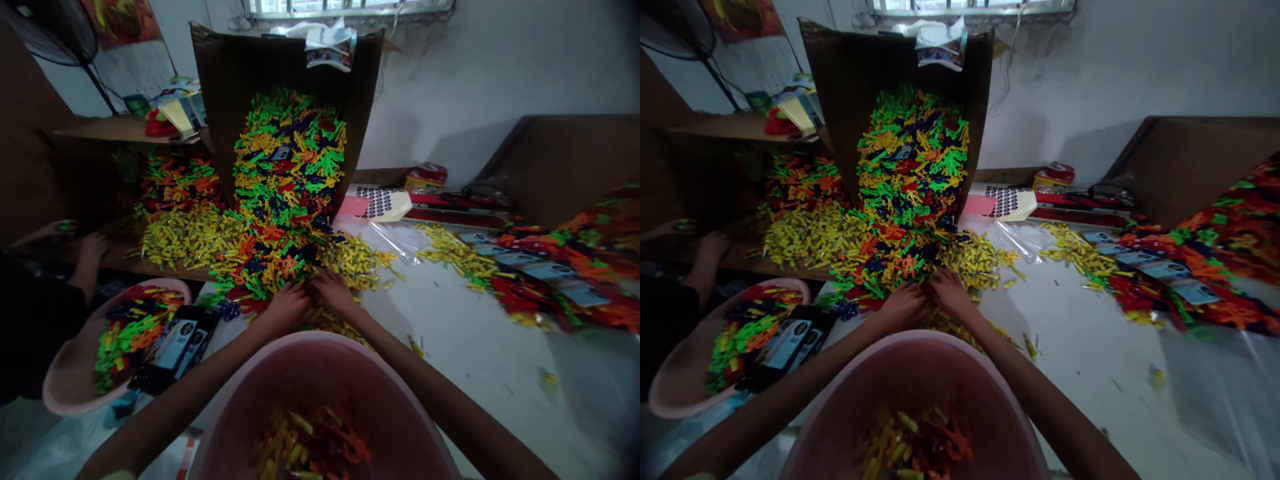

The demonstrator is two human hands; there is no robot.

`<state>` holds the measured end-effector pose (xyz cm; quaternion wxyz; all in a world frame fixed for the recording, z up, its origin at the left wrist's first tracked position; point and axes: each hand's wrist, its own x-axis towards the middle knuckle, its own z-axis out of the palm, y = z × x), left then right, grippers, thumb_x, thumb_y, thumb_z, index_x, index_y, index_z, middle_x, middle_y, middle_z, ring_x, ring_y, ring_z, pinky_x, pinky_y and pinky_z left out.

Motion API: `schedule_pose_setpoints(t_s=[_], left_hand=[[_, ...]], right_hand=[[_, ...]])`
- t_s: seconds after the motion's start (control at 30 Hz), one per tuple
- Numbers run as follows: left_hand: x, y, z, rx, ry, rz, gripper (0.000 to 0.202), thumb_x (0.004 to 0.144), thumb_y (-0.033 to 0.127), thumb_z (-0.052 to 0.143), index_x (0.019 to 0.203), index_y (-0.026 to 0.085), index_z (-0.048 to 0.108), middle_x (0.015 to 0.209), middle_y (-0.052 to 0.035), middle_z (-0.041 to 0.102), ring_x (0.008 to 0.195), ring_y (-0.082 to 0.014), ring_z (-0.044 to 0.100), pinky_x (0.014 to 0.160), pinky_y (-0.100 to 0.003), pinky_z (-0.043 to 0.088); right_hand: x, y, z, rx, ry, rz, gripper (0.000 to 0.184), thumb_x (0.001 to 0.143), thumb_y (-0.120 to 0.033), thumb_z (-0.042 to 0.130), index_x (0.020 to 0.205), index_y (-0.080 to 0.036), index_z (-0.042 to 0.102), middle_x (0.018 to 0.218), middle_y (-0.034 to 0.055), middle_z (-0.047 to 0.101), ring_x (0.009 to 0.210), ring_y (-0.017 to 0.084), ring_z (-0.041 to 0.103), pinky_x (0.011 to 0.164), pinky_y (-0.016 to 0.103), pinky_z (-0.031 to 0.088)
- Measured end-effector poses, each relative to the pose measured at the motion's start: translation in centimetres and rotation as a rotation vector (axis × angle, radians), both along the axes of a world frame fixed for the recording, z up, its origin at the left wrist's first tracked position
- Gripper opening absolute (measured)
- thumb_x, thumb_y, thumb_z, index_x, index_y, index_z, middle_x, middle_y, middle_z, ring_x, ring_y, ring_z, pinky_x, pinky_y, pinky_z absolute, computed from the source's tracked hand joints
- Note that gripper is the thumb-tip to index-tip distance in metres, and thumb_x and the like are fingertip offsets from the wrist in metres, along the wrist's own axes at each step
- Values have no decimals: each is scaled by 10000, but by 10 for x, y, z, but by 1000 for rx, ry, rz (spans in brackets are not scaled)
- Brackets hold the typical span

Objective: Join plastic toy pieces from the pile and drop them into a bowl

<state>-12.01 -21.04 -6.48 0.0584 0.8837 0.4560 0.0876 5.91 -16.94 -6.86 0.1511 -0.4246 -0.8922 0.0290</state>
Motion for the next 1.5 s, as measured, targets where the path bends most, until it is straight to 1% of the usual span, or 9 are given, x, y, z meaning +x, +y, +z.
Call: schedule_pose_setpoints(t_s=[0.2,0.33,0.47,0.6,0.73,1.0,1.2,1.37,1.5], left_hand=[[5,2,-14,-148,-144,145,95,783,221,632,800,142,680,871,-145,703,908,-292,643,870,-400,438],[-8,10,-7,-227,-369,247,208,846,330,565,800,150,658,749,-70,686,690,-199,630,655,-284,456],[-13,4,28,-401,-980,351,294,805,448,623,829,157,656,780,-39,679,738,-182,616,667,-263,472],[-5,-21,79,-518,-1156,311,316,800,448,658,931,163,694,836,-41,680,771,-182,610,674,-258,469],[6,-53,107,-480,-1258,306,296,793,416,707,935,169,626,841,-24,656,741,-145,603,663,-227,470],[15,-87,113,-264,-1033,398,341,829,499,678,930,174,698,864,-43,726,661,-143,628,591,-221,467],[19,-97,123,-178,-864,366,312,853,487,656,882,183,716,795,-15,732,566,-106,571,527,-196,401],[16,-97,134,-267,-880,334,311,864,485,641,888,184,716,775,-17,723,609,-122,595,534,-195,390],[16,-93,139,-378,-894,246,282,837,453,674,861,176,720,779,-23,714,672,-138,611,558,-194,394]], right_hand=[[-2,17,-9,-7,61,26,207,922,-199,572,1072,-220,713,1155,110,621,1169,276,489,1027,431,355],[10,18,7,-181,549,-36,192,938,-329,557,983,-208,700,1093,80,673,1067,243,579,993,417,410],[14,-4,35,-581,1047,-87,327,937,-494,488,1008,-218,650,945,37,683,790,201,651,741,352,534],[17,-46,63,-903,1045,-15,335,813,-501,672,956,-199,658,812,5,644,646,154,589,608,285,510],[21,-82,79,-859,1056,-75,359,808,-487,682,1005,-195,617,753,-9,625,610,131,551,569,249,454],[26,-128,102,-614,986,-247,312,848,-488,645,940,-190,630,915,58,714,856,212,666,743,295,490],[23,-146,112,-421,893,-322,198,877,-411,618,889,-214,627,856,27,733,831,217,696,742,289,503],[29,-150,115,-411,882,-231,153,889,-372,621,909,-221,638,855,13,729,823,190,689,769,277,504],[40,-146,107,-582,939,-91,188,906,-383,611,952,-202,633,876,40,734,829,182,691,756,275,510]])
